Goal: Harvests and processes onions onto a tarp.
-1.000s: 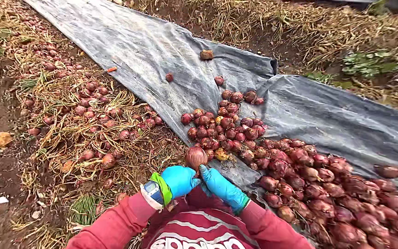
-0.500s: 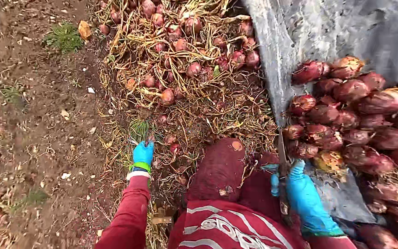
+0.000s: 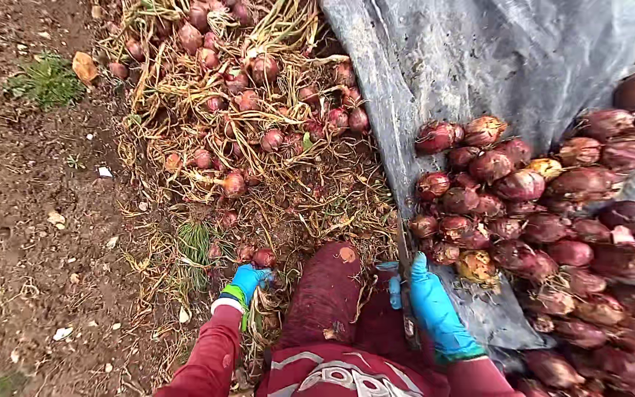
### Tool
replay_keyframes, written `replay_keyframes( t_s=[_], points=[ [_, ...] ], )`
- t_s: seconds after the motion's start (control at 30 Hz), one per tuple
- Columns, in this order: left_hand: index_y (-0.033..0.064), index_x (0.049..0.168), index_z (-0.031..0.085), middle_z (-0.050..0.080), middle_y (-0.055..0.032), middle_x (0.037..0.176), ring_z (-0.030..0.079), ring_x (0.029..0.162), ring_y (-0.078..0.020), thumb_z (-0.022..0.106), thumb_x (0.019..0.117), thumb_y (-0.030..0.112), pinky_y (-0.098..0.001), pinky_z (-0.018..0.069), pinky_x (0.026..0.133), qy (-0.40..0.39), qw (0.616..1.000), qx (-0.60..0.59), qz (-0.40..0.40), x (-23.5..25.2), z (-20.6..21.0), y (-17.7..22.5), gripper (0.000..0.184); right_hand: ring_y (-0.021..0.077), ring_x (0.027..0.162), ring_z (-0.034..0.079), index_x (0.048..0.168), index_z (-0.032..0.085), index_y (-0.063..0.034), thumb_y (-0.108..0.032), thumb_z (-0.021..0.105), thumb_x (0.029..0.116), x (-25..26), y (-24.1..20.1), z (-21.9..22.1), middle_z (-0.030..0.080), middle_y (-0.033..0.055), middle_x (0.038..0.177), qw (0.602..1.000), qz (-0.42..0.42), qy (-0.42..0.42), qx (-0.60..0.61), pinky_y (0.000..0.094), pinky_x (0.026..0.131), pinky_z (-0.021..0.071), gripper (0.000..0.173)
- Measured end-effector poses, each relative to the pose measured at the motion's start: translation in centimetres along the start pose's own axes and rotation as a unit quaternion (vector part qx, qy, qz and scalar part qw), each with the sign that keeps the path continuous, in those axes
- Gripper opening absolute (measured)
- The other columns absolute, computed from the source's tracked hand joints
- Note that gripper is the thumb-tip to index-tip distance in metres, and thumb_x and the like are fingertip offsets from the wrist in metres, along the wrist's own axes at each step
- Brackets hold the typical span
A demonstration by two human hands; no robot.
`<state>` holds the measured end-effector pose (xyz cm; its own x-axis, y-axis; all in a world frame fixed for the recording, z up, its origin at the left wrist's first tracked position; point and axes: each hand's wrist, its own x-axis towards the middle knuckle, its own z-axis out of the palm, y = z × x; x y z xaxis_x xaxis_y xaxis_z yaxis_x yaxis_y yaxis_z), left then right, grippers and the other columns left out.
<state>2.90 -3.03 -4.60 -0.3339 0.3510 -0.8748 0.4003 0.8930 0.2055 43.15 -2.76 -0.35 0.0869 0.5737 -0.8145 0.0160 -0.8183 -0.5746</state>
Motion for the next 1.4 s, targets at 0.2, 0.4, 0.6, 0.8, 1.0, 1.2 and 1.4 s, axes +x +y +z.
replay_keyframes(
  t_s=[0.2, 0.4, 0.6, 0.8, 1.0, 1.2, 1.4],
  points=[
    [0.0145, 0.123, 0.070, 0.075, -0.0093, 0.106, 0.073, 0.101, -0.0269, 0.066, 0.1005, 0.041, -0.0574, 0.0568, 0.094, -0.034, 0.889, 0.304, 0.339, -12.2, 0.2, 13.2, 0.035, 0.0202, 0.049, 0.060, 0.112, 0.069, -0.0044, -0.079, 0.022, 0.0965, -3.9, 0.3, 3.1, 0.062, 0.0089, 0.063, 0.974, -0.094, -0.205, 0.020, 0.0370, 0.049, 0.0561, 0.089],
    [0.0201, 0.117, 0.070, 0.074, -0.0040, 0.102, 0.072, 0.096, -0.0256, 0.059, 0.1039, 0.047, -0.0556, 0.0572, 0.086, -0.077, 0.675, 0.575, 0.456, -22.9, 1.8, 14.9, 0.032, 0.0176, 0.049, 0.058, 0.083, 0.067, -0.0086, -0.079, 0.023, 0.0973, -11.9, -0.7, 1.9, 0.059, 0.0051, 0.060, 0.956, -0.259, -0.111, -0.080, 0.0364, 0.049, 0.0529, 0.084],
    [0.0207, 0.105, 0.076, 0.076, -0.0006, 0.086, 0.074, 0.082, -0.0190, 0.068, 0.0989, 0.046, -0.0539, 0.0604, 0.080, 0.000, 0.734, 0.429, 0.527, -25.5, 3.9, 14.1, 0.027, 0.0182, 0.049, 0.057, 0.100, 0.071, -0.0059, -0.070, 0.019, 0.1033, -15.3, 4.0, -0.9, 0.059, 0.0074, 0.062, 0.964, -0.248, -0.080, -0.044, 0.0359, 0.049, 0.0522, 0.082],
    [0.0175, 0.109, 0.076, 0.075, -0.0083, 0.100, 0.071, 0.099, -0.0289, 0.057, 0.1031, 0.053, -0.0591, 0.0550, 0.088, -0.110, 0.629, 0.535, 0.553, -29.4, 10.9, 16.0, 0.041, 0.0153, 0.051, 0.058, 0.096, 0.069, -0.0095, -0.080, 0.014, 0.0959, -19.3, 4.3, -3.8, 0.060, 0.0029, 0.062, 0.962, -0.266, 0.010, -0.054, 0.0342, 0.050, 0.0525, 0.090],
    [0.0098, 0.106, 0.074, 0.073, -0.0109, 0.089, 0.071, 0.079, -0.0258, 0.068, 0.0995, 0.046, -0.0539, 0.0581, 0.079, 0.077, 0.859, 0.263, 0.432, -15.3, -6.6, 13.3, 0.038, 0.0082, 0.054, 0.057, 0.110, 0.052, -0.0096, -0.040, 0.005, 0.1125, -20.3, 0.4, -4.3, 0.056, -0.0018, 0.071, 0.956, -0.187, 0.202, 0.104, 0.0261, 0.050, 0.0513, 0.056],
    [0.0140, 0.129, 0.070, 0.070, -0.0188, 0.125, 0.066, 0.119, -0.0399, 0.083, 0.0815, 0.049, -0.0674, 0.0512, 0.099, 0.138, 0.897, 0.408, 0.099, -1.2, -12.9, -3.6, 0.061, 0.0159, 0.045, 0.056, 0.101, 0.061, -0.0102, -0.066, 0.000, 0.1030, -9.3, 3.1, -1.9, 0.057, 0.0012, 0.060, 0.991, -0.120, 0.057, 0.022, 0.0363, 0.042, 0.0518, 0.082],
    [0.0073, 0.147, 0.052, 0.066, -0.0236, 0.132, 0.067, 0.117, -0.0414, 0.082, 0.0827, 0.017, -0.0640, 0.0545, 0.100, 0.161, 0.980, 0.117, -0.003, 9.3, -1.6, -4.7, 0.072, 0.0188, 0.043, 0.057, 0.107, 0.066, -0.0085, -0.069, -0.005, 0.0993, -5.2, -0.7, 3.0, 0.058, 0.0048, 0.056, 0.996, -0.045, -0.069, 0.042, 0.0379, 0.041, 0.0544, 0.093]
  ],
)
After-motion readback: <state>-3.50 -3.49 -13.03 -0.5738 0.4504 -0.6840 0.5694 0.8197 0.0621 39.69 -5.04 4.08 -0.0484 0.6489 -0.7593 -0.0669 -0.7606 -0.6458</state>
